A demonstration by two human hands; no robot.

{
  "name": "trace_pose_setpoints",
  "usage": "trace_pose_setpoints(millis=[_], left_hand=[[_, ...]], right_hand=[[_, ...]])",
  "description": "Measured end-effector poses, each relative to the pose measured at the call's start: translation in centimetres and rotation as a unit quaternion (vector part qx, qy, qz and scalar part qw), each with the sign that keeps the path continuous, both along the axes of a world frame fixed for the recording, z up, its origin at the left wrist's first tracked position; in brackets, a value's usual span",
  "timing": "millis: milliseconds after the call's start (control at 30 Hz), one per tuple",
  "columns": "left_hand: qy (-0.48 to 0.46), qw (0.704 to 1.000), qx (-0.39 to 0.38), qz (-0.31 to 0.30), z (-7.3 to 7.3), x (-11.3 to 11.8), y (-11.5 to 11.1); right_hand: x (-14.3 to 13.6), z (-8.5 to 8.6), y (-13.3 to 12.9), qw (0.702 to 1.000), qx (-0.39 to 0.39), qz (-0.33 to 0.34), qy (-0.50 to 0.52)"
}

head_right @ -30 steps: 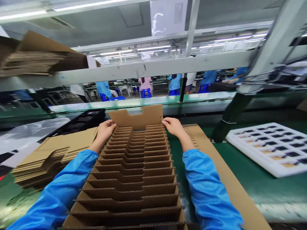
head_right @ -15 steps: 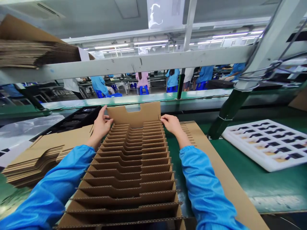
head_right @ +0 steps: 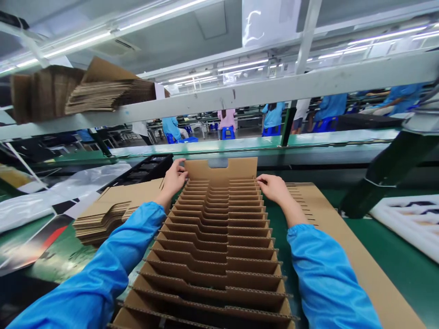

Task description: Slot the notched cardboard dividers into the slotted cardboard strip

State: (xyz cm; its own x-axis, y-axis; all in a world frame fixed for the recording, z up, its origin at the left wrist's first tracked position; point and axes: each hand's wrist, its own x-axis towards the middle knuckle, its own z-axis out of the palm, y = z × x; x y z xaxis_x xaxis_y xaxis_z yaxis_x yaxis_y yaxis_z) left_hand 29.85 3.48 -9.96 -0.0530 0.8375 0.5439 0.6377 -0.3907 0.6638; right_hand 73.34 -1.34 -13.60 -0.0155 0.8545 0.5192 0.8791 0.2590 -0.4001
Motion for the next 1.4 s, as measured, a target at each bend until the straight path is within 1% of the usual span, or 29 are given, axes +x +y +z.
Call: trace_pose_setpoints(millis=[167,300,400,467,567,667,733,800,900,1000,1067,1200,1300,1367,1400], left_hand=[[0.010,1.000,-0.008,0.005,0.1,0.1,-1.1],[0.033,0.999,-0.033,0.017,0.1,-0.1,-1.4],[0.049,0.997,-0.051,0.021,0.5,-0.2,-1.7],[0.057,0.997,-0.048,0.019,0.9,-0.1,-2.1],[0.081,0.996,-0.039,0.005,1.5,0.2,-3.1],[0.117,0.992,-0.052,-0.002,2.1,0.5,-4.2],[0.139,0.988,-0.070,0.004,2.3,0.6,-4.7],[0.160,0.983,-0.091,0.008,2.4,0.6,-5.0],[0.194,0.973,-0.126,0.002,2.6,0.6,-5.2],[0.228,0.961,-0.158,-0.010,3.0,0.5,-5.4],[0.252,0.951,-0.178,-0.021,3.4,0.5,-5.3],[0.293,0.934,-0.203,-0.042,4.1,0.7,-5.0],[0.305,0.931,-0.195,-0.046,4.3,1.2,-5.0],[0.308,0.934,-0.175,-0.046,4.5,1.1,-5.6],[0.308,0.937,-0.159,-0.043,4.7,0.7,-6.1]], right_hand=[[0.2,-0.1,0.1,1.000,-0.023,-0.005,-0.014],[0.4,-0.2,0.3,0.999,-0.042,0.006,-0.027],[0.7,-0.3,0.3,0.998,-0.054,0.018,-0.031],[0.7,0.0,0.2,0.998,-0.048,0.017,-0.022],[0.2,1.2,-0.6,0.999,0.012,0.024,0.020],[-1.4,2.8,-1.7,0.990,0.090,0.087,0.059],[-2.6,3.6,-2.3,0.985,0.110,0.118,0.060],[-3.6,3.9,-2.7,0.987,0.110,0.106,0.052],[-4.1,4.0,-2.9,0.993,0.101,0.064,0.026],[-3.8,4.0,-2.9,0.996,0.082,0.043,0.004],[-3.5,4.1,-2.8,0.999,0.048,0.025,-0.002],[-2.7,4.1,-2.7,0.998,-0.053,-0.020,-0.028],[-2.3,4.0,-2.6,0.997,-0.069,-0.017,-0.028],[-2.2,3.8,-2.6,0.998,-0.062,0.001,-0.019],[-2.2,3.8,-2.6,0.998,-0.061,0.011,-0.014]])
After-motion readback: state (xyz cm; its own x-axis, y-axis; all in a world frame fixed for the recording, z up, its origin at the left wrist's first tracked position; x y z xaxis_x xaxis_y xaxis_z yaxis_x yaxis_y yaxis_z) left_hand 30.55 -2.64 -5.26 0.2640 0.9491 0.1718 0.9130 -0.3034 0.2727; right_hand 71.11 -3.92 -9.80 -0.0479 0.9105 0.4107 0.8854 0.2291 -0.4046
